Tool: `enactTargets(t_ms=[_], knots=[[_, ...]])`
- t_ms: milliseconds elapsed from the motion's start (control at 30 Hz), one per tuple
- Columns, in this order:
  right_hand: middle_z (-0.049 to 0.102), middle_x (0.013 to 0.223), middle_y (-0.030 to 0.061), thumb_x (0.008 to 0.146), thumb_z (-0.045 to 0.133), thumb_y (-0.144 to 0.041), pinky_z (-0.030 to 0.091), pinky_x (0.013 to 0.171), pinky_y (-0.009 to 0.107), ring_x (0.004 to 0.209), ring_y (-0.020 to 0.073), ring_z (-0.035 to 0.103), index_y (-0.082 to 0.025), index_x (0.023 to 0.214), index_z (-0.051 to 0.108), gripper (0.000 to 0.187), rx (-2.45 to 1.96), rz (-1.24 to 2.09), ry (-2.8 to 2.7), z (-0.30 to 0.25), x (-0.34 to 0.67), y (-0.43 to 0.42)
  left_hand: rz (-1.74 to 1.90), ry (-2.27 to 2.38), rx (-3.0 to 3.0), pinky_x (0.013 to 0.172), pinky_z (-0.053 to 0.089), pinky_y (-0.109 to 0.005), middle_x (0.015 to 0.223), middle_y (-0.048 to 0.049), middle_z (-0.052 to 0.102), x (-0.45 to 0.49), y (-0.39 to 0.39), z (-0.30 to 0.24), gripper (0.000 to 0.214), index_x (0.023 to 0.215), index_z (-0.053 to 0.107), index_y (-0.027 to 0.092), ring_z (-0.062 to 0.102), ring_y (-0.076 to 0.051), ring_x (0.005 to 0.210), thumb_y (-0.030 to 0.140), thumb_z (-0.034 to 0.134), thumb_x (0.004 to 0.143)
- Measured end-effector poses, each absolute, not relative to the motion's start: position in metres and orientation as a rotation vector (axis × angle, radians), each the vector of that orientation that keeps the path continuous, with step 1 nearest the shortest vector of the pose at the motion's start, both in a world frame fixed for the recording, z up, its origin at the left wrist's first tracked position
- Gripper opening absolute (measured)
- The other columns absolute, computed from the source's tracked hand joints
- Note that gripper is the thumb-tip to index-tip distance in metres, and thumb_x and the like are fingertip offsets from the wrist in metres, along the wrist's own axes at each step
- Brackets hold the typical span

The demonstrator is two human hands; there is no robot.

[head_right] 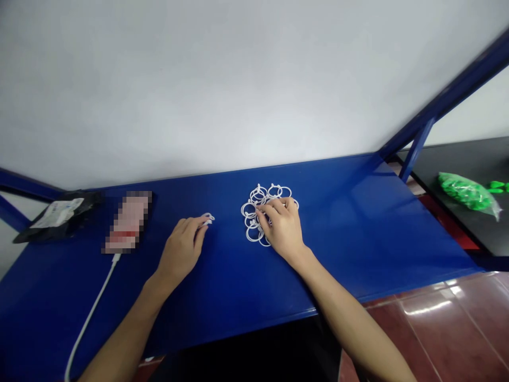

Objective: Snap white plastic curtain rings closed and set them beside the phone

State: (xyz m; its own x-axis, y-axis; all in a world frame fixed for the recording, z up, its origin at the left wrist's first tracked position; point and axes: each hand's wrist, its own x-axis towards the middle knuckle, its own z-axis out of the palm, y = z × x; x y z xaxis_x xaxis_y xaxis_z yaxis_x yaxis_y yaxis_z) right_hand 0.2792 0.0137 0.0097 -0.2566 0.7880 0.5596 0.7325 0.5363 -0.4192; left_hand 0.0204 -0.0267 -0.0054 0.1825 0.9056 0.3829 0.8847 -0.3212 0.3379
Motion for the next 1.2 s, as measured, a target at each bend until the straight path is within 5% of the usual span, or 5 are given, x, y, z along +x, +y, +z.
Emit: enactTargets(t_ms=[333, 767, 1033, 1200], knots=[[0.070, 0.117, 0.0104, 0.095, 0.062, -0.023, 0.052, 0.088, 0.041, 0.103, 0.0232, 0.062, -0.019, 0.123, 0.063, 0.028, -0.794, 0.383, -2.243, 0.018, 0.261, -0.017, 1.098, 1.314, 2.025, 0.074, 0.054, -0.024, 0.086, -0.0001, 0.071, 0.052, -0.048, 0.010, 0.009, 0.096, 0.065, 0.021, 0.067, -0.012, 0.077, 0.023, 0.056, 0.098], [0.072, 0.090, 0.0038, 0.100, 0.054, -0.019, 0.052, 0.066, 0.031, 0.072, 0.0151, 0.062, -0.023, 0.109, 0.061, 0.012, -0.667, 0.583, -2.159, 0.013, 0.261, -0.026, 1.088, 1.162, 1.620, 0.071, 0.054, -0.027, 0.081, -0.0023, 0.071, 0.051, -0.049, 0.014, 0.022, 0.090, 0.070, 0.020, 0.065, -0.015, 0.074, 0.042, 0.065, 0.091], [0.066, 0.081, 0.0035, 0.104, 0.046, -0.021, 0.048, 0.065, 0.031, 0.069, 0.0153, 0.055, -0.021, 0.107, 0.064, 0.019, -0.644, 0.585, -2.322, 0.013, 0.265, -0.027, 1.183, 1.080, 1.775, 0.067, 0.051, -0.025, 0.074, 0.0007, 0.066, 0.052, -0.048, 0.009, 0.017, 0.081, 0.068, 0.022, 0.063, -0.012, 0.069, 0.022, 0.060, 0.096], [0.070, 0.090, 0.0049, 0.102, 0.049, -0.021, 0.052, 0.070, 0.032, 0.077, 0.0168, 0.061, -0.021, 0.110, 0.066, 0.018, -0.688, 0.510, -2.292, 0.012, 0.265, -0.022, 1.135, 1.190, 1.880, 0.070, 0.053, -0.027, 0.079, 0.0000, 0.069, 0.054, -0.045, 0.010, 0.013, 0.085, 0.068, 0.022, 0.065, -0.013, 0.073, 0.026, 0.060, 0.095]])
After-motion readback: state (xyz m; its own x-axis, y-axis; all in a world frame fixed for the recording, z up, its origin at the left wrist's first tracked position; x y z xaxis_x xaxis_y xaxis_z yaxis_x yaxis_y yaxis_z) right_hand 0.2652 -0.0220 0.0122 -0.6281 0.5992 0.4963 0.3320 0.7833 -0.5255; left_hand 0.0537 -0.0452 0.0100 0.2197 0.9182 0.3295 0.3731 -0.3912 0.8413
